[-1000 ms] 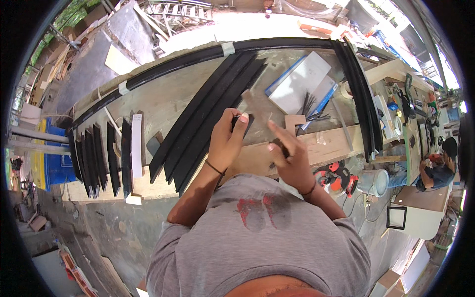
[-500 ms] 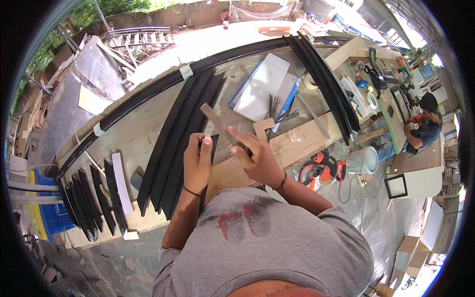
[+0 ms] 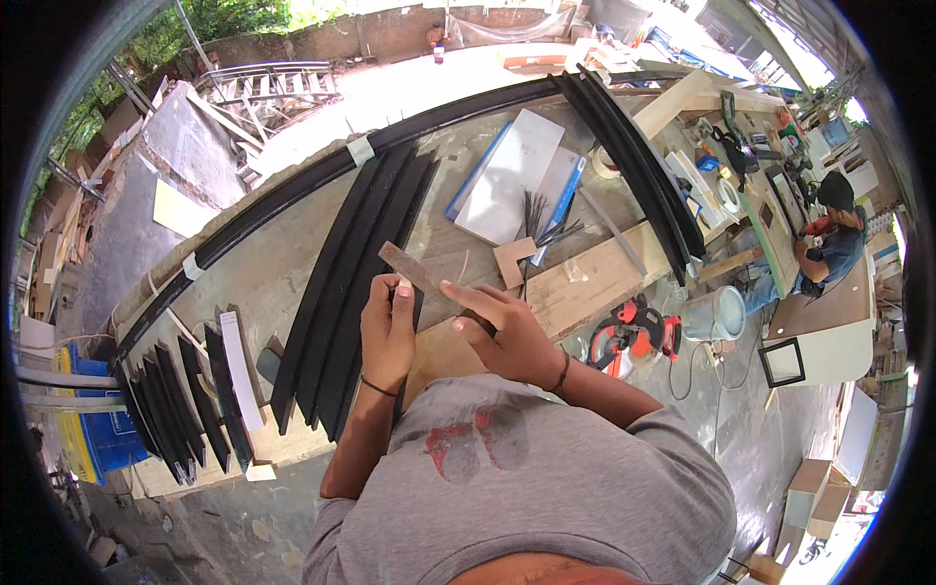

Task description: The person files the edges of black plastic strips using a flat tool and then places the strips back onto the workbench.

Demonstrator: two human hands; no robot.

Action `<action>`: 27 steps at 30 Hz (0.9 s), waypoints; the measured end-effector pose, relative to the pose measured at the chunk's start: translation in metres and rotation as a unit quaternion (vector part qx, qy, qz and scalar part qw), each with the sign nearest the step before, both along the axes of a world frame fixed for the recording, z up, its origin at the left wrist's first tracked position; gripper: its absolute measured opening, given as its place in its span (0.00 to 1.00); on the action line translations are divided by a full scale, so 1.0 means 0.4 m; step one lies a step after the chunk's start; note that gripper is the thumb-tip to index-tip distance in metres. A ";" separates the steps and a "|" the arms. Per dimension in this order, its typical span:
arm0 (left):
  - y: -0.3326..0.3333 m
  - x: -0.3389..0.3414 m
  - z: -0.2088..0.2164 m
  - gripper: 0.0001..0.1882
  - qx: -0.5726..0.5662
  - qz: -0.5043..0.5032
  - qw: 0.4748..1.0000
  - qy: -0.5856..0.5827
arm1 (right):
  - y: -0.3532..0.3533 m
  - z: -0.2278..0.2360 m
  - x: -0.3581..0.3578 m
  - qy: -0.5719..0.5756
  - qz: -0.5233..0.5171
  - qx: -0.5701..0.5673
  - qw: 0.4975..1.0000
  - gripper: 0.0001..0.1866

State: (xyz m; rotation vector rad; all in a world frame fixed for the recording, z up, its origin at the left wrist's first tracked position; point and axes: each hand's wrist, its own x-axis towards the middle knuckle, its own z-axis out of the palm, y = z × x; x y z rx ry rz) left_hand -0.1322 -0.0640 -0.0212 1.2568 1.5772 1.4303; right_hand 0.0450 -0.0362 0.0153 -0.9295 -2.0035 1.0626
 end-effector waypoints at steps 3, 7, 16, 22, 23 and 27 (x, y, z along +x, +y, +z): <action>-0.006 0.003 -0.003 0.15 -0.003 -0.009 1.000 0.012 | 0.015 -0.013 0.000 0.006 0.006 0.005 1.000 0.24; -0.014 0.008 -0.009 0.15 -0.013 -0.005 1.000 0.014 | 0.019 0.019 0.020 -0.035 0.001 -0.068 0.997 0.24; -0.046 0.012 -0.032 0.16 -0.017 -0.022 0.999 0.037 | 0.038 0.003 0.050 -0.066 0.038 -0.132 0.988 0.22; -0.042 0.005 -0.022 0.15 -0.046 -0.026 0.998 0.020 | 0.020 -0.024 0.054 -0.032 0.053 -0.081 0.995 0.22; -0.043 0.007 -0.019 0.16 -0.047 -0.035 0.998 0.009 | 0.027 -0.024 0.051 -0.032 0.053 -0.081 0.995 0.22; -0.056 0.041 -0.007 0.19 -0.026 -0.053 0.996 0.071 | 0.033 -0.021 0.046 -0.061 0.043 -0.140 0.987 0.22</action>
